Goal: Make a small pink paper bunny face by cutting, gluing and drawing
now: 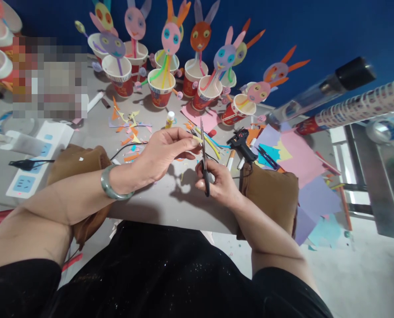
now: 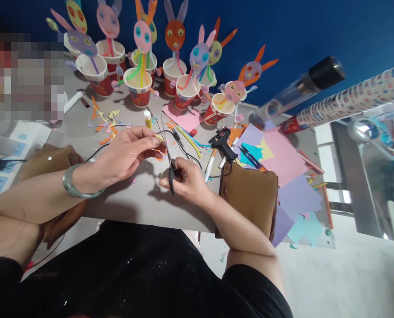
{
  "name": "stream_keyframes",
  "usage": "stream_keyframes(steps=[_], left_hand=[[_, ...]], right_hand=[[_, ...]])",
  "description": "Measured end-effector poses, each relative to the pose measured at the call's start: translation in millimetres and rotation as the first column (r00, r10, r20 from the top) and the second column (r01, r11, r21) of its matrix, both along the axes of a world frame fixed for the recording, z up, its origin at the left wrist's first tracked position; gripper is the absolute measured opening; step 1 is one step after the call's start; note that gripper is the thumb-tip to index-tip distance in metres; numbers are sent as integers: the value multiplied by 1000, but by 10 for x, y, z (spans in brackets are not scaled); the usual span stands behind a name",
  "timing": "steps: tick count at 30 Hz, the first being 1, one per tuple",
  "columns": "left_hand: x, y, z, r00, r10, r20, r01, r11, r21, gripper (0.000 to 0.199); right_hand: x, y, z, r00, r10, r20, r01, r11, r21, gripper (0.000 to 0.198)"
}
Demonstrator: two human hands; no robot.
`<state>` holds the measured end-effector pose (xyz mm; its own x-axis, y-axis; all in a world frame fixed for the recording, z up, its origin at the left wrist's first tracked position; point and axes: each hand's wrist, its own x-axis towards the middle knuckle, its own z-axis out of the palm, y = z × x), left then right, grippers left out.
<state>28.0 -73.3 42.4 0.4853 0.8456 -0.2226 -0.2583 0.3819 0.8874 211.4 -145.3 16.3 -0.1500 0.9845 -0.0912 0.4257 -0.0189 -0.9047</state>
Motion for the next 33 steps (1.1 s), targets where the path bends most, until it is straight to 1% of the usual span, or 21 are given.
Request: stream_keyframes(steps=[8,17,19,21,23,25,29,31,33], left_hand=[[15,8,-61,999,-3,42,3,1000,1,13],[25,17,-34,999,5,50,-4,1000,-16,13],[23,20,-32,999,8,43,-8,1000,-9,13],[15,27,-37,999,9,33,-10,1000,17,13],[2,41,-42,1000,-5,26,3,998,63,12],[-16,59,-38,999,-39,0,39,993,108,12],[-49,89,-7,979,-126,-158,155,971,185,7],[-60,97,2,965,-144,-219,193,956,222,6],[-67,103,2,955,-156,-251,220,942,252,6]], right_hand=[[-3,-8,-16,999,-12,-46,9,997,-72,63],[-26,3,-13,997,-25,-68,19,995,-95,58],[-23,1,-13,995,-26,-92,16,994,-108,57],[2,4,3,995,-28,-100,20,996,-86,55],[61,19,43,998,-20,-67,18,999,-27,54],[159,45,108,1000,13,0,-13,999,39,55],[402,92,271,978,86,191,-118,980,161,56],[500,90,342,950,112,293,-170,968,184,53],[563,72,395,925,129,356,-207,960,189,52]])
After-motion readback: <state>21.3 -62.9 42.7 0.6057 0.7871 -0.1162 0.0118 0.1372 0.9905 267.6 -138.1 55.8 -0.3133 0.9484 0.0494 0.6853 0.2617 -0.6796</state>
